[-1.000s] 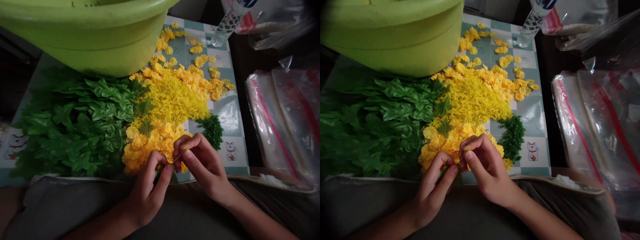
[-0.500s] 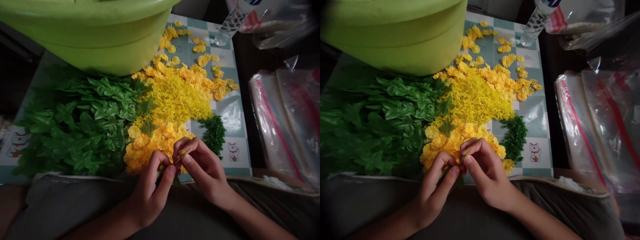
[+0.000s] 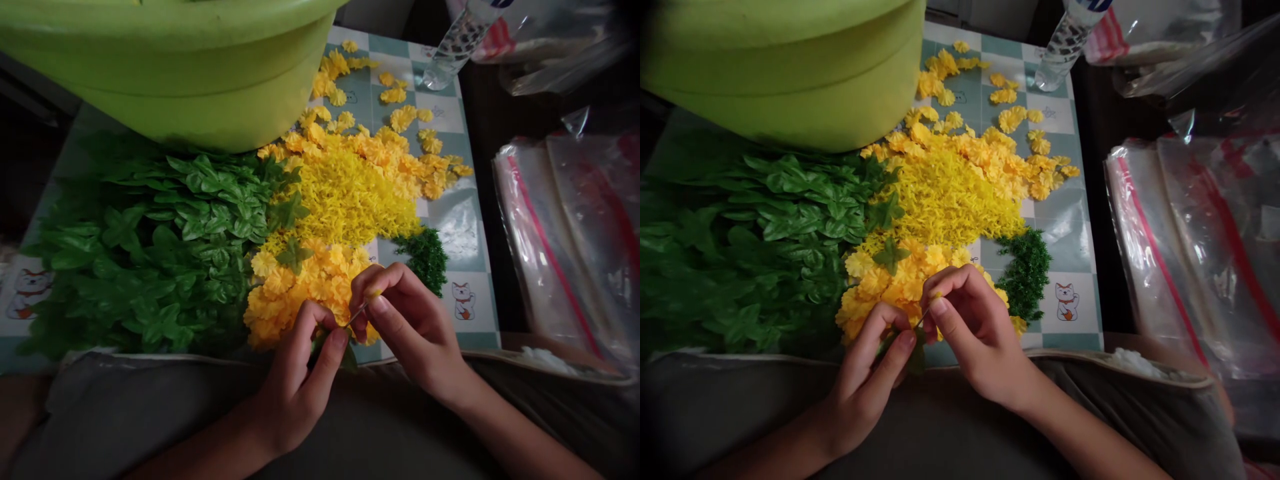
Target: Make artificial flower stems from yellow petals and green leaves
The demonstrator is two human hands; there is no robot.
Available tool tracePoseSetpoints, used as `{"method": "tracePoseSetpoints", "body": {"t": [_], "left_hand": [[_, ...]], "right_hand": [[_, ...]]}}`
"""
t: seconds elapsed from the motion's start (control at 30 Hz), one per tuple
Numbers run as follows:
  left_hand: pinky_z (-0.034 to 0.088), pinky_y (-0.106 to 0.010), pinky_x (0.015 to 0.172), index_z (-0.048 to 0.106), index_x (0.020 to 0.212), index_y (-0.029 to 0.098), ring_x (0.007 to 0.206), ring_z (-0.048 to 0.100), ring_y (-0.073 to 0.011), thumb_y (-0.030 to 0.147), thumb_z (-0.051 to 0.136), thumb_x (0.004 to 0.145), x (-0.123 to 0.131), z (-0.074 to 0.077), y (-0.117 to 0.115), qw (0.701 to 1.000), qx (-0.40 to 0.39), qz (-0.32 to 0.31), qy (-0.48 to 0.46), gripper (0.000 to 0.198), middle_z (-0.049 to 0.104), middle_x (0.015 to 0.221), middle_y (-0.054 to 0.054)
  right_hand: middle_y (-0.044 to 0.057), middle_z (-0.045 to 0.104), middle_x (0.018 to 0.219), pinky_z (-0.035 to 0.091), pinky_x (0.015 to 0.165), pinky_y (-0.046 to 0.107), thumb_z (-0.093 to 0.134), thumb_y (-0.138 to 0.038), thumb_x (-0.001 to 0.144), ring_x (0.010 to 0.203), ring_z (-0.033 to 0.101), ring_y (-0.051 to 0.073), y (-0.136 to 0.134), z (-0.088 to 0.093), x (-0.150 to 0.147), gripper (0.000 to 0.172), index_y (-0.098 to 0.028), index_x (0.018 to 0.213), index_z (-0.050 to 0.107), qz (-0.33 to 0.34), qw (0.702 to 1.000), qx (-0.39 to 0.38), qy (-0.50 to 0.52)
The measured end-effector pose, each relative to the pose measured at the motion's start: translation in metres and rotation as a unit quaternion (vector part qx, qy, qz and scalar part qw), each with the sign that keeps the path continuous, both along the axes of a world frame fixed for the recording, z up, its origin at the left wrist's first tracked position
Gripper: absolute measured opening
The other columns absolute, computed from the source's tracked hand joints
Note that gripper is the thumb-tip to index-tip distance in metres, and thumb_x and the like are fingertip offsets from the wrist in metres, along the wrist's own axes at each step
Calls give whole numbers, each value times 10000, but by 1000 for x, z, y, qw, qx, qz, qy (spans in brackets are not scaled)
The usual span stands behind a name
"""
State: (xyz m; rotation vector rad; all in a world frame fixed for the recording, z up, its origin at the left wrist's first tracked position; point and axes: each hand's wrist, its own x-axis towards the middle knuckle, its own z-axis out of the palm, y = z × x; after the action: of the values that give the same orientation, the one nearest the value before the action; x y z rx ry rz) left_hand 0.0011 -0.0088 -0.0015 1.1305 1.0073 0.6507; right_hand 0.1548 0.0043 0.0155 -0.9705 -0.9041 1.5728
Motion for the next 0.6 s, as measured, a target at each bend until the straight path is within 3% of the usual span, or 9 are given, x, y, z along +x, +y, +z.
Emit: {"method": "tracePoseSetpoints", "body": {"t": [0.1, 0.2, 0.37, 0.6], "left_hand": [[217, -236, 396, 449, 887, 264, 464, 321, -90, 316, 396, 968, 0, -1, -1, 1000, -11, 0, -4, 110, 424, 663, 50], [213, -227, 384, 451, 893, 264, 438, 268, -84, 318, 392, 970, 0, -1, -2, 1000, -18, 3, -6, 111, 396, 644, 59], [212, -219, 371, 444, 885, 256, 437, 265, -72, 315, 390, 970, 0, -1, -2, 1000, -20, 5, -9, 116, 463, 719, 41], [221, -238, 392, 464, 875, 259, 426, 261, -94, 333, 407, 964, 0, 1, 1, 999, -34, 2, -16, 129, 350, 577, 71]], "right_hand": [[2, 499, 848, 468, 570, 228, 527, -167, 911, 654, 525, 82, 1, 0, 0, 43, -207, 896, 518, 2, 1000, -1, -6], [-5, 501, 827, 469, 566, 218, 539, -177, 907, 646, 528, 77, 2, 0, 0, 44, -206, 885, 515, 4, 1000, -10, -13], [-2, 511, 815, 472, 546, 217, 561, -187, 893, 623, 531, 77, 2, 0, 2, 35, -198, 876, 532, 4, 1000, -9, -21], [10, 525, 832, 473, 544, 222, 560, -173, 888, 634, 532, 84, 1, 0, 2, 36, -196, 867, 542, 14, 999, -8, -34]]}}
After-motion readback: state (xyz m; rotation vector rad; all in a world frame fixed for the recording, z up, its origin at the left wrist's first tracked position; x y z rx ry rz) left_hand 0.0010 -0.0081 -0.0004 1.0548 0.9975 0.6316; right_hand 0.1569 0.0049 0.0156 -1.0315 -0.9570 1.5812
